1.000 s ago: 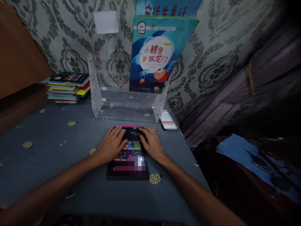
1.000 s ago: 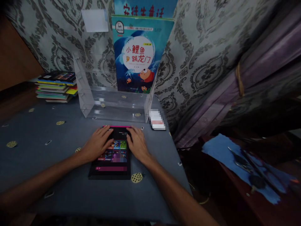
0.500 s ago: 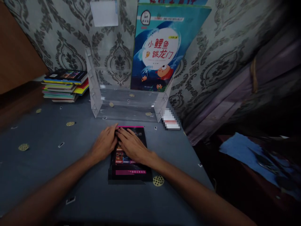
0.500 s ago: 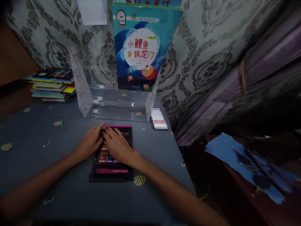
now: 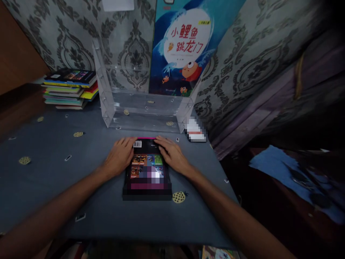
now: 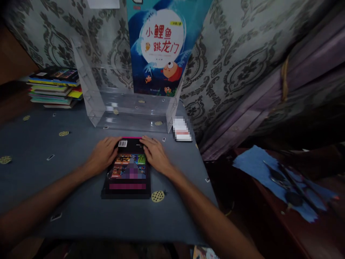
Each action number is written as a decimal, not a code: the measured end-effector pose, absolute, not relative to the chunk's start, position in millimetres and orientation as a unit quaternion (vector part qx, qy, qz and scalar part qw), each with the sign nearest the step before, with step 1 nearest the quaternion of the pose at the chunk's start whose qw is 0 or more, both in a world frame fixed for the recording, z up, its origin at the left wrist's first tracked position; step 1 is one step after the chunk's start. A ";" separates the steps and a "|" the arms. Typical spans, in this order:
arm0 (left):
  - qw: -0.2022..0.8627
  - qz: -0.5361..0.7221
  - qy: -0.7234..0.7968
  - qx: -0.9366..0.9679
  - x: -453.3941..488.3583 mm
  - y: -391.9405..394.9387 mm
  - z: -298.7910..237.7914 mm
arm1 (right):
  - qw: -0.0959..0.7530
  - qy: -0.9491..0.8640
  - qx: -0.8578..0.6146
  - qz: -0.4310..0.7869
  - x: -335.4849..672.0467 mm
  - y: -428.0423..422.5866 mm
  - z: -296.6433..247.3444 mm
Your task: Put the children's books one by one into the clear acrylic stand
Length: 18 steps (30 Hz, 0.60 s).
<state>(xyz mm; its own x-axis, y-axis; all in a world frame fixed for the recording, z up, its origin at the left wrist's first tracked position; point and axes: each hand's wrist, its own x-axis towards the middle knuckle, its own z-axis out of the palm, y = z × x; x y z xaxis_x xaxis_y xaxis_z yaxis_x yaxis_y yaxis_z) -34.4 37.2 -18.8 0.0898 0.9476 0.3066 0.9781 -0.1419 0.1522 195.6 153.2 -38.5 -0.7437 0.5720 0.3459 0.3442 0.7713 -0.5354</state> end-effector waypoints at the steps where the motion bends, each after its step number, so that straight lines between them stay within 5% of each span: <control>1: 0.055 -0.156 -0.648 -0.743 -33.5 37.8 -17.0 | 0.257 -0.904 -0.243 0.242 197.7 157.1 -38.4; 18: -0.074 -0.129 -0.421 -0.895 9.4 19.9 -9.0 | 0.231 -0.917 -0.236 0.224 195.7 160.1 -41.3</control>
